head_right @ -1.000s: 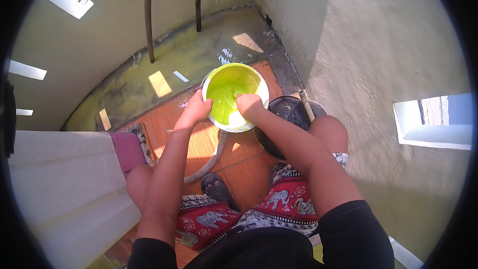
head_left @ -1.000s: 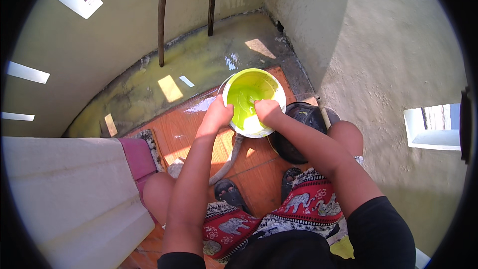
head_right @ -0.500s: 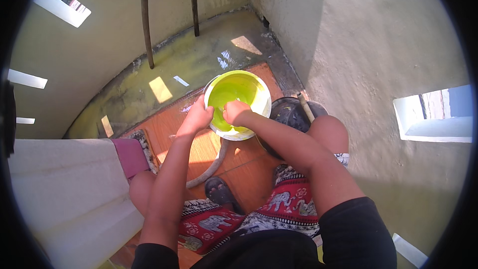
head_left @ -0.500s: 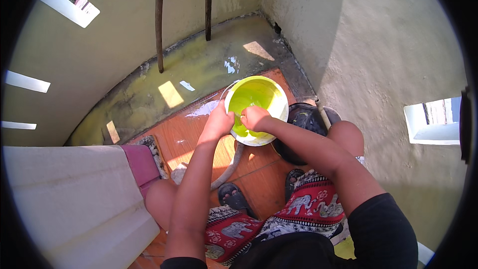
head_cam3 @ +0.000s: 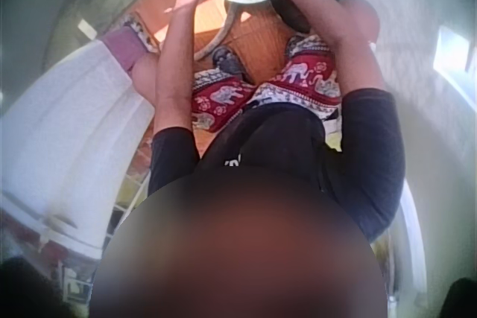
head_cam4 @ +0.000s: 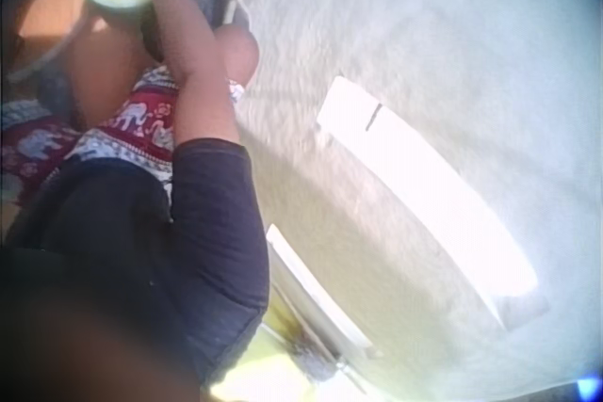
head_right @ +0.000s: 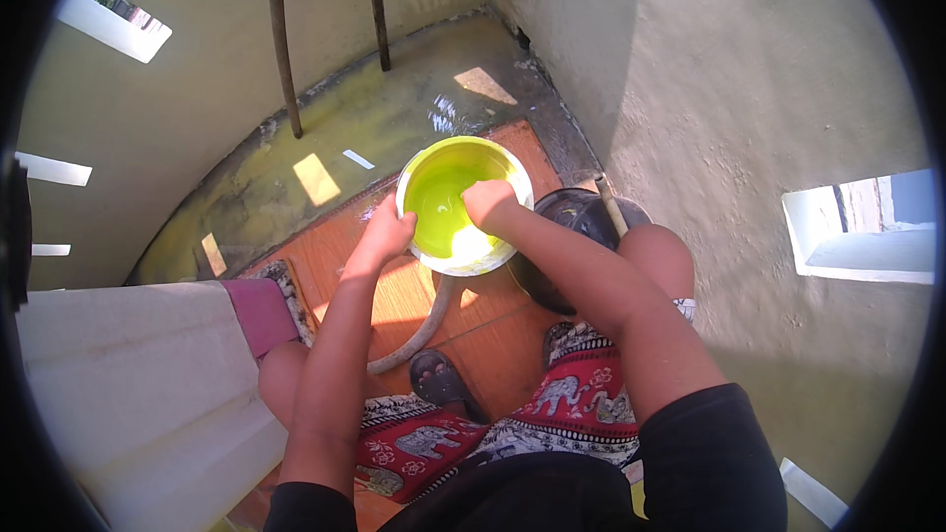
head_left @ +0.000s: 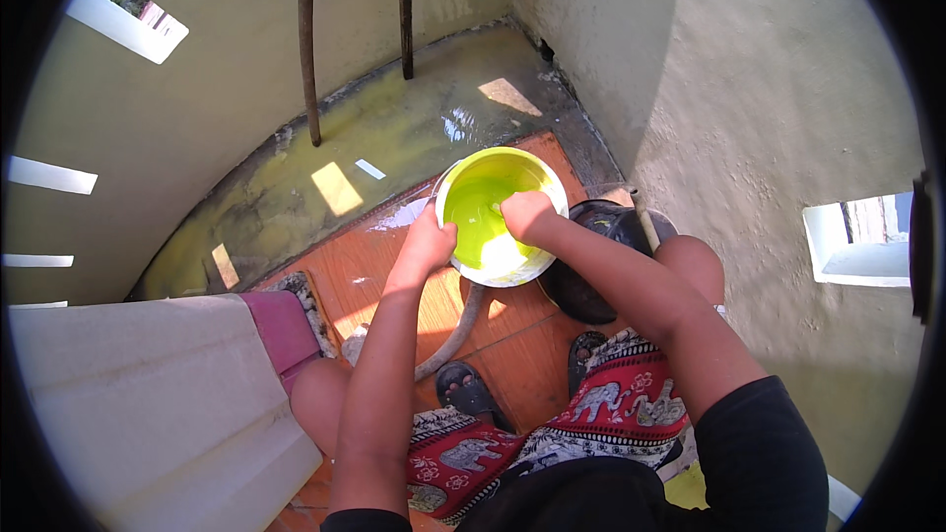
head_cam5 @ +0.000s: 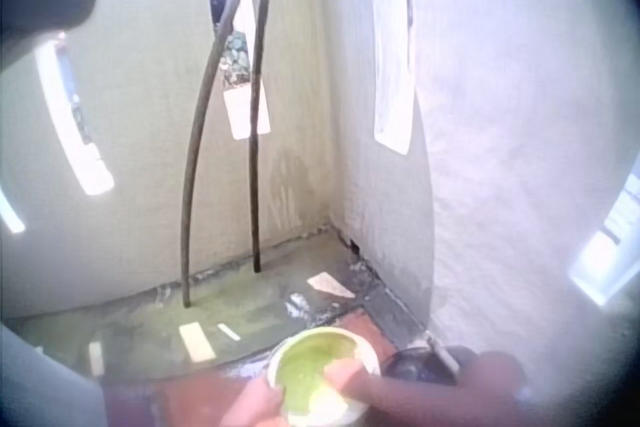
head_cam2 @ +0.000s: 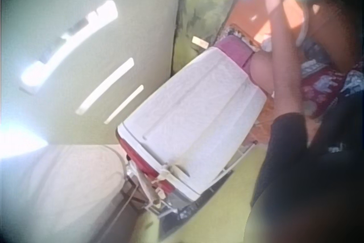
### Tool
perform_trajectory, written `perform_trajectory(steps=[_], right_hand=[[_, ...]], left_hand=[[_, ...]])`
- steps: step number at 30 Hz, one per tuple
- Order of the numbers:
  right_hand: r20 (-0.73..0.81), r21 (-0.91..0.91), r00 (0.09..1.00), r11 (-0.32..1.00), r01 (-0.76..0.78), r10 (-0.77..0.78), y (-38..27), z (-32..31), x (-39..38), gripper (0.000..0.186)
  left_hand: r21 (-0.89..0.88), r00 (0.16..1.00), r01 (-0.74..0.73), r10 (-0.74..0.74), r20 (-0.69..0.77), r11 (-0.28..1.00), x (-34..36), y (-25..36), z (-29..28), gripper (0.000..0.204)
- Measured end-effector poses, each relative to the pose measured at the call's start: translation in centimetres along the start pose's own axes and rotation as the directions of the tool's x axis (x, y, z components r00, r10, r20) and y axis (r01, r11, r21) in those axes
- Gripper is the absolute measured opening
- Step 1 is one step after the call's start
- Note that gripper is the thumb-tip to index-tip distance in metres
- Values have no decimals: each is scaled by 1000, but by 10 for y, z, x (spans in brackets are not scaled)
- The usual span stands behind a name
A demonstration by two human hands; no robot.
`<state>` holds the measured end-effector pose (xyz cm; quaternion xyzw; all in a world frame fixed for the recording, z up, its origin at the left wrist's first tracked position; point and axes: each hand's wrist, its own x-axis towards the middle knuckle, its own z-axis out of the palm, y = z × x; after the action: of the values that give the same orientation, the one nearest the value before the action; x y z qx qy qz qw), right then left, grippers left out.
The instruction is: The person sits on the floor and stirs green paint in a bucket with a small spatula. They then carry the bucket to another area, add water from a hose, and continue mixing the paint.
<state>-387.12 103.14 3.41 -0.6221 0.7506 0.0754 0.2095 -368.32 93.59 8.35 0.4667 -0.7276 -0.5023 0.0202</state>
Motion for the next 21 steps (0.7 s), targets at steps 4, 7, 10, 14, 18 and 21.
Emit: perform_trajectory(steps=[4,7,10,14,18,21], right_hand=[[169,110,980,990,88,-105,-28,3,-14,21],[246,220,963,974,53,-109,-45,1,-15,24],[174,337,984,941,-20,-41,-45,-8,-10,27],[173,297,984,950,-94,43,-32,-29,-9,34],[204,242,975,961,-134,85,-22,-56,-20,45],[154,250,984,960,-127,90,-2,-88,-39,51]], left_hand=[[2,999,32,-32,1,999,3,-8,0,41],[-5,1000,-14,14,6,1000,4,-12,2,41],[26,998,56,-57,9,998,10,-16,2,41],[53,999,48,-48,-10,997,16,-24,4,36],[-52,993,99,-96,66,994,24,-36,4,35],[-36,989,124,-121,81,992,31,-43,3,37]])
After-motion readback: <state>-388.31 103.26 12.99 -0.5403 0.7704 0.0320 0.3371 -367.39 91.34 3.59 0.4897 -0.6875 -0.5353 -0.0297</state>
